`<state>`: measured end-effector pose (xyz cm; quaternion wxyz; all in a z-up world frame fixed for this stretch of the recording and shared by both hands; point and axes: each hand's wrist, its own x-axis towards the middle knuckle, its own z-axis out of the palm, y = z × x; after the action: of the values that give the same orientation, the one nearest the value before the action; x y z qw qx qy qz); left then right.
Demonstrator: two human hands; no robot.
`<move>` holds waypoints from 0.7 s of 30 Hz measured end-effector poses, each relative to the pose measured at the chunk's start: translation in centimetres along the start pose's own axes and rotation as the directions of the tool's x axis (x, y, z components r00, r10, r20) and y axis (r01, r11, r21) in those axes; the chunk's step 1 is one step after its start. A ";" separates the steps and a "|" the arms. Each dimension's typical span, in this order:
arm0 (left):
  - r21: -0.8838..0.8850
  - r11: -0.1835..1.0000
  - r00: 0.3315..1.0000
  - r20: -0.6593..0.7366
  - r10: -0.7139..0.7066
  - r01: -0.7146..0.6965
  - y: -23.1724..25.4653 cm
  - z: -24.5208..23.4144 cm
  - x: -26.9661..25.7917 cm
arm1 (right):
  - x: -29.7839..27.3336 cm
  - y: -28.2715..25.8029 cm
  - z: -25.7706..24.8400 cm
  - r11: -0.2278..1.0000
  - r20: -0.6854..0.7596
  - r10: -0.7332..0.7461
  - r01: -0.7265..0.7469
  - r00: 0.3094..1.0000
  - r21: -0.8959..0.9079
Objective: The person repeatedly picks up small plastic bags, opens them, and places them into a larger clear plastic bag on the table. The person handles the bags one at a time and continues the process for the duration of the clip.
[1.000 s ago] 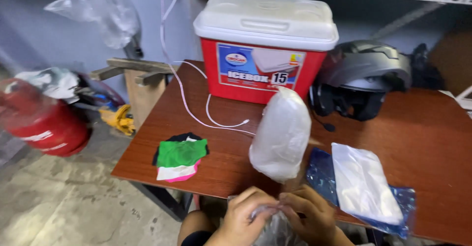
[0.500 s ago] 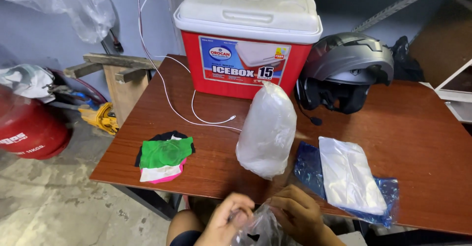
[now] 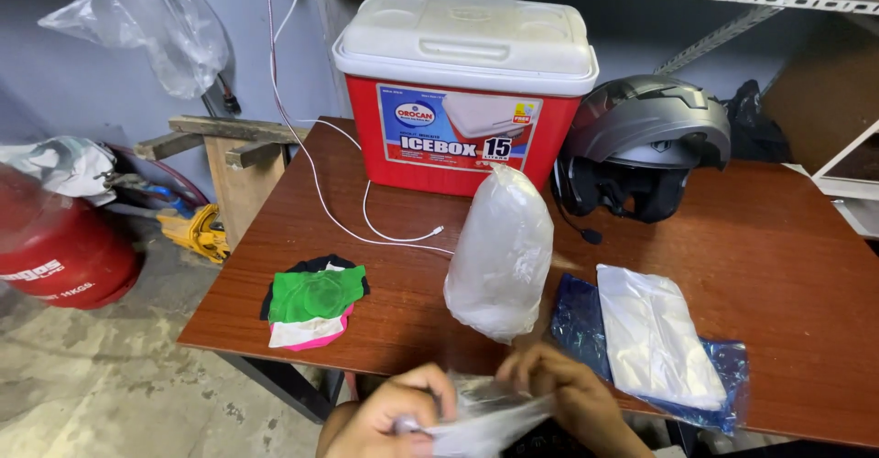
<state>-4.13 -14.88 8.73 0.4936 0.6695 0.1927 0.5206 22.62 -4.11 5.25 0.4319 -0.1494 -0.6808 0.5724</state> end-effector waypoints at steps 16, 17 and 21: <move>0.332 0.861 0.896 0.086 -0.435 0.386 -0.1 -8.1 6.4 | 2.0 3.6 -13.3 0.870 0.014 0.136 -0.126 0.991 0.477; 0.330 0.861 0.895 0.090 -0.437 0.387 0.1 -8.2 9.2 | 4.0 5.6 -16.7 0.870 0.010 0.138 -0.126 0.990 0.477; 0.065 0.978 0.909 -0.387 -0.157 0.197 -2.9 -10.8 18.2 | 10.0 12.8 -22.2 0.879 -0.256 0.190 -0.048 0.948 0.475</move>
<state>-5.99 5.36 15.12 0.4570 0.5603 0.3711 0.5826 29.97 21.16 -2.83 0.5151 -0.1679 -0.4417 0.7151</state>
